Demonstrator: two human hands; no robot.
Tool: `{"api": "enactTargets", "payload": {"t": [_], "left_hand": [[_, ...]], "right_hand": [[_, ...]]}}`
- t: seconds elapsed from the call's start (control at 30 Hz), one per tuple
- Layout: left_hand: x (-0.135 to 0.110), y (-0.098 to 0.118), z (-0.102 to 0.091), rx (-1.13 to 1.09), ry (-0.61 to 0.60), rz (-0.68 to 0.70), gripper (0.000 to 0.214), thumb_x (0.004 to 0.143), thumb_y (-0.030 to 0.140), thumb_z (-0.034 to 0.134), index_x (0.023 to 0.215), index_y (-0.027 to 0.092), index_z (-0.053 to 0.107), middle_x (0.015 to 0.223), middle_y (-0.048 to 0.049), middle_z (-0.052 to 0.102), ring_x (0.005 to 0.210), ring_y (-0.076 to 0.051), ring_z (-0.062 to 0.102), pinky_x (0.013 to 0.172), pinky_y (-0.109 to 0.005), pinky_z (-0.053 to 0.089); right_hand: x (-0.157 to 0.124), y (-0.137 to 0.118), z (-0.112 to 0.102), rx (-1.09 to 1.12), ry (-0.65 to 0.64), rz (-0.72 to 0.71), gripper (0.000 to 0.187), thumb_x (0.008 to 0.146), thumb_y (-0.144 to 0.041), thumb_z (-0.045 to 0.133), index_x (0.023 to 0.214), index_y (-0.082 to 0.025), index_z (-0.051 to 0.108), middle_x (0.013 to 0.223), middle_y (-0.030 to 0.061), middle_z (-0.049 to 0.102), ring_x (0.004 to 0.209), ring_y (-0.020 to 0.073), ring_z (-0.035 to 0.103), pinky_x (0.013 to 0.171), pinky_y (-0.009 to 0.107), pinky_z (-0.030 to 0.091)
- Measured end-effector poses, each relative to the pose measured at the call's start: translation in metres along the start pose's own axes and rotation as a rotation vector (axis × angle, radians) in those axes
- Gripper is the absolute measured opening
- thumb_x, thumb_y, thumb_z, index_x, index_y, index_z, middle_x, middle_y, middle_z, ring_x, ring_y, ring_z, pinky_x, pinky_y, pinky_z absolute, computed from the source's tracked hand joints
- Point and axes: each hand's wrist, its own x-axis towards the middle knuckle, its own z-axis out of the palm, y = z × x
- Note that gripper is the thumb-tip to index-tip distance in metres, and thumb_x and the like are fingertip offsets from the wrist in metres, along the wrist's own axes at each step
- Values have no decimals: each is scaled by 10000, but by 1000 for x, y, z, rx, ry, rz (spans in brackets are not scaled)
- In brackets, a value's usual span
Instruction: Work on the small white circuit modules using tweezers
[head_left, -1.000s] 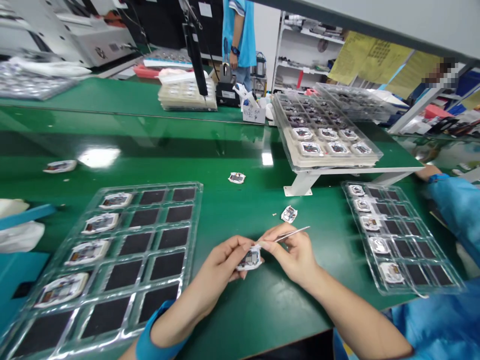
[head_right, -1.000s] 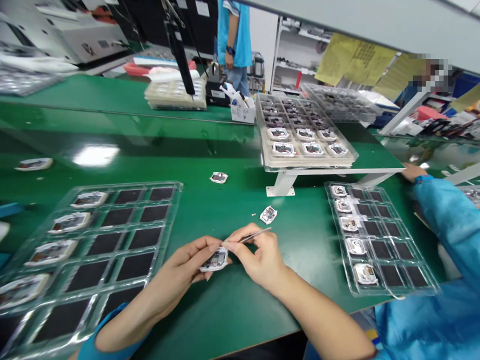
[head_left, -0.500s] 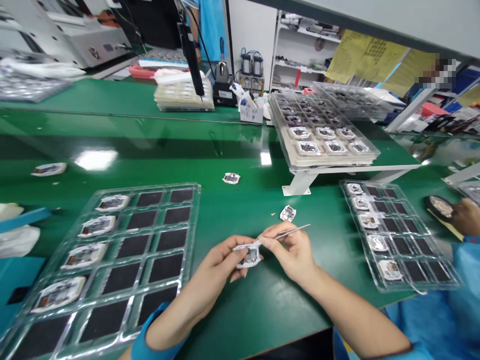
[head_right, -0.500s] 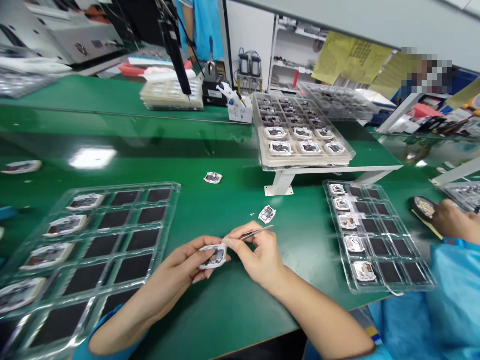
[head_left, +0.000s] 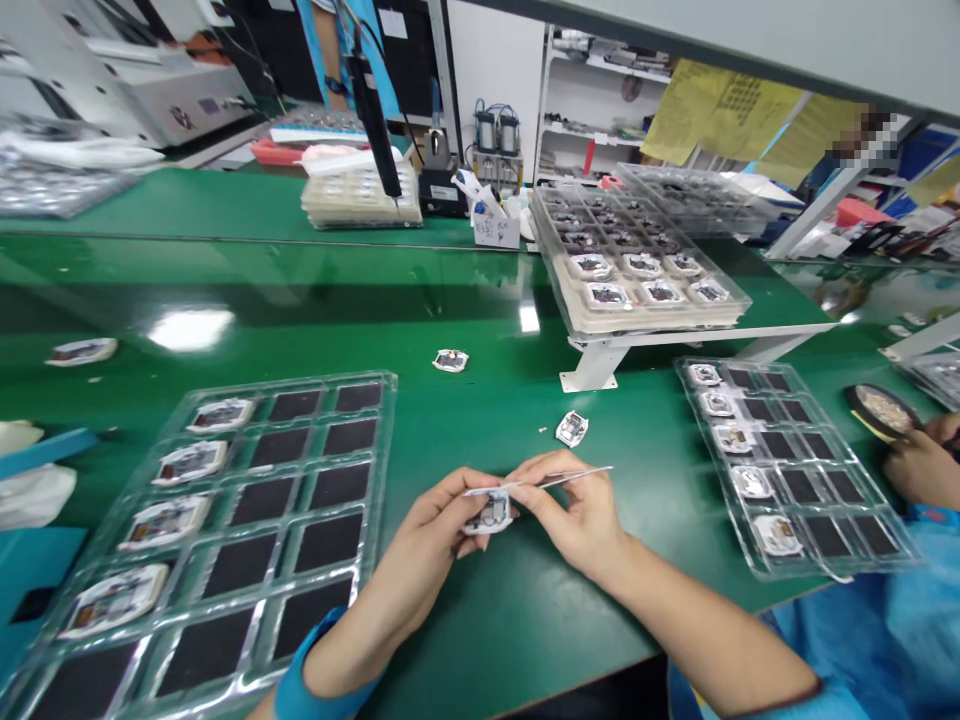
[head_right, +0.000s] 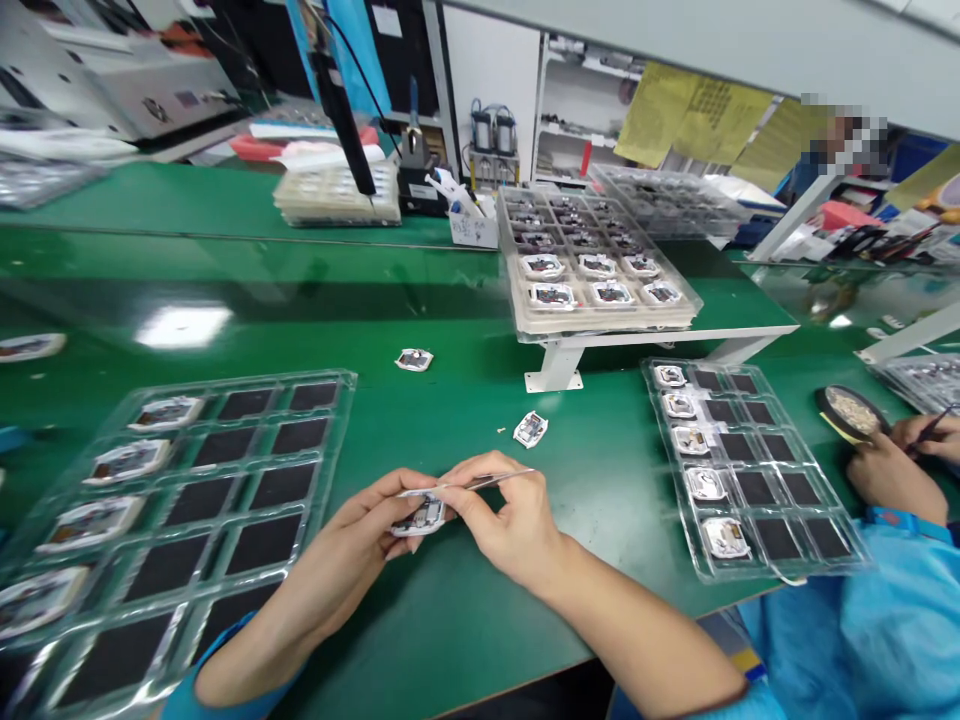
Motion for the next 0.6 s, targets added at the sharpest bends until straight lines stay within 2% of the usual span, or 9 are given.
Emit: {"api": "enactTargets", "payload": {"t": [0.23, 0.4, 0.47, 0.6], "left_hand": [[0, -3, -5, 92, -55, 77, 250, 794, 396, 676, 908, 174, 663, 689, 25, 589, 600, -109, 488, 545, -221, 357], [-3, -3, -5, 146, -156, 135, 379, 733, 307, 758, 1064, 192, 614, 936, -19, 658, 833, -160, 571, 750, -266, 442], [-1, -5, -6, 154, -146, 156, 403, 718, 290, 769, 1061, 202, 578, 956, -23, 655, 866, -176, 578, 772, -283, 451], [7, -10, -12, 235, -106, 243, 306, 757, 311, 728, 988, 205, 557, 880, -7, 627, 824, -175, 574, 747, -292, 457]], "right_hand": [[0, 2, 1, 28, 14, 3, 34, 851, -212, 707, 843, -212, 674, 821, 34, 764, 753, 174, 746, 685, 288, 614], [2, 2, 0, -9, 37, -27, 60, 844, -161, 698, 846, -212, 667, 814, 41, 764, 768, 187, 750, 709, 308, 608], [2, 3, 0, -5, 54, -31, 70, 849, -152, 691, 864, -215, 665, 827, 43, 765, 777, 191, 752, 710, 312, 609], [2, 3, 0, 27, 111, -73, 118, 852, -128, 687, 910, -228, 662, 874, 42, 761, 837, 192, 748, 764, 325, 607]]}}
